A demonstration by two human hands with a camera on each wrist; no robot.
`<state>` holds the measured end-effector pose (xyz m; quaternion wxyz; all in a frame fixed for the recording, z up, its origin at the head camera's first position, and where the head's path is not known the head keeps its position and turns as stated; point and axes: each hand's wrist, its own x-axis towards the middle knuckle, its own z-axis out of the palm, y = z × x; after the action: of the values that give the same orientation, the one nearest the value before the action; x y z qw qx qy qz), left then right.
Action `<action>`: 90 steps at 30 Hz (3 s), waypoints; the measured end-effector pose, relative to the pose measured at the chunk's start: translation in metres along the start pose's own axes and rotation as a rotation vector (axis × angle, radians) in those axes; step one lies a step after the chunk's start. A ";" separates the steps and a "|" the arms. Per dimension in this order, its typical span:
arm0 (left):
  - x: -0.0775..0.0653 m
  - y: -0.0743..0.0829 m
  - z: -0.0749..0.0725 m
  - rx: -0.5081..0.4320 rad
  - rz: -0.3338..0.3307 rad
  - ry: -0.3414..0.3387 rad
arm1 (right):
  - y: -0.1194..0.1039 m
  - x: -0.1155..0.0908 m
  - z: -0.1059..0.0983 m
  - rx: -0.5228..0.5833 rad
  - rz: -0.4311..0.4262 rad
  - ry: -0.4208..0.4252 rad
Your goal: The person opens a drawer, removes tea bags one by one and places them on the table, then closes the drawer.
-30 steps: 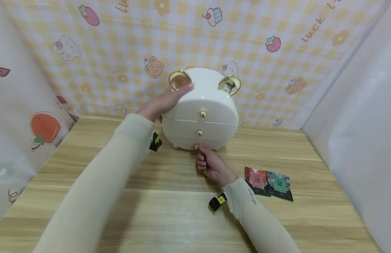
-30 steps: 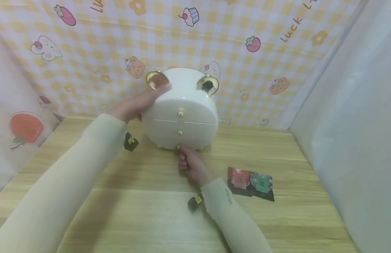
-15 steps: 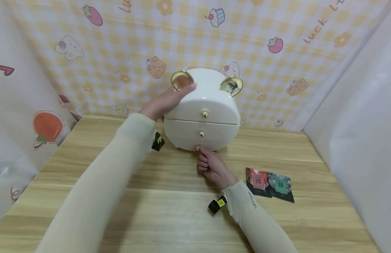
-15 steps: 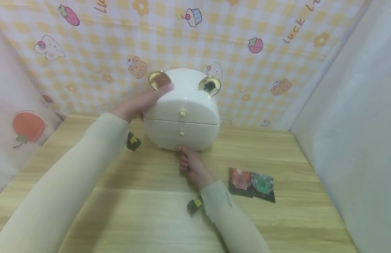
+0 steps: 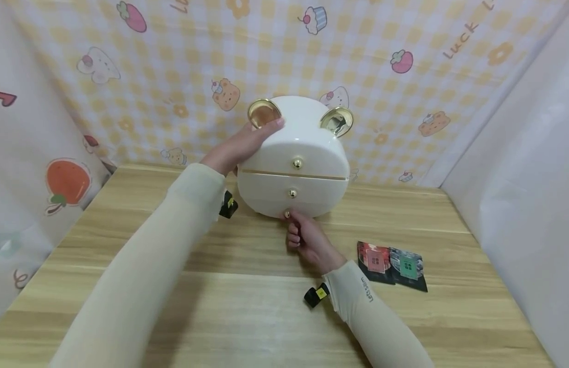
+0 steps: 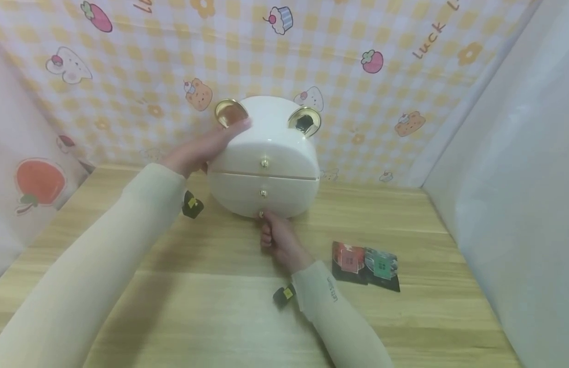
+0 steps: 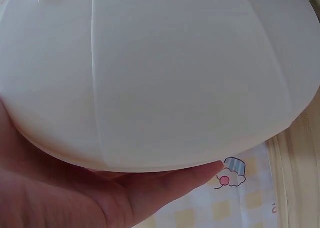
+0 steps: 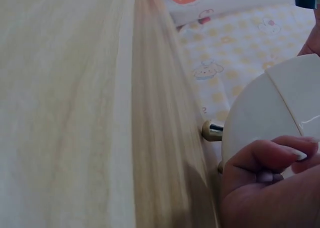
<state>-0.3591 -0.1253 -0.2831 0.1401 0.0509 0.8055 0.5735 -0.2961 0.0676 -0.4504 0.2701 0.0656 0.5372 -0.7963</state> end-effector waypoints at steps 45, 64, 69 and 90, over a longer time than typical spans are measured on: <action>-0.030 0.023 0.002 -0.042 -0.051 -0.049 | -0.025 0.005 0.007 -0.268 0.073 0.129; -0.011 0.008 -0.002 -0.012 -0.096 -0.009 | -0.014 -0.009 0.004 -0.282 0.041 0.092; -0.014 0.010 -0.002 -0.006 -0.119 -0.018 | -0.011 -0.017 0.003 -0.301 0.049 0.092; 0.000 0.001 -0.004 -0.019 -0.066 -0.053 | 0.004 -0.046 0.002 -0.357 0.083 0.040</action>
<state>-0.3599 -0.1291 -0.2810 0.1807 0.0380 0.7973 0.5747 -0.2552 0.0813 -0.4349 0.2992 0.0547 0.6722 -0.6750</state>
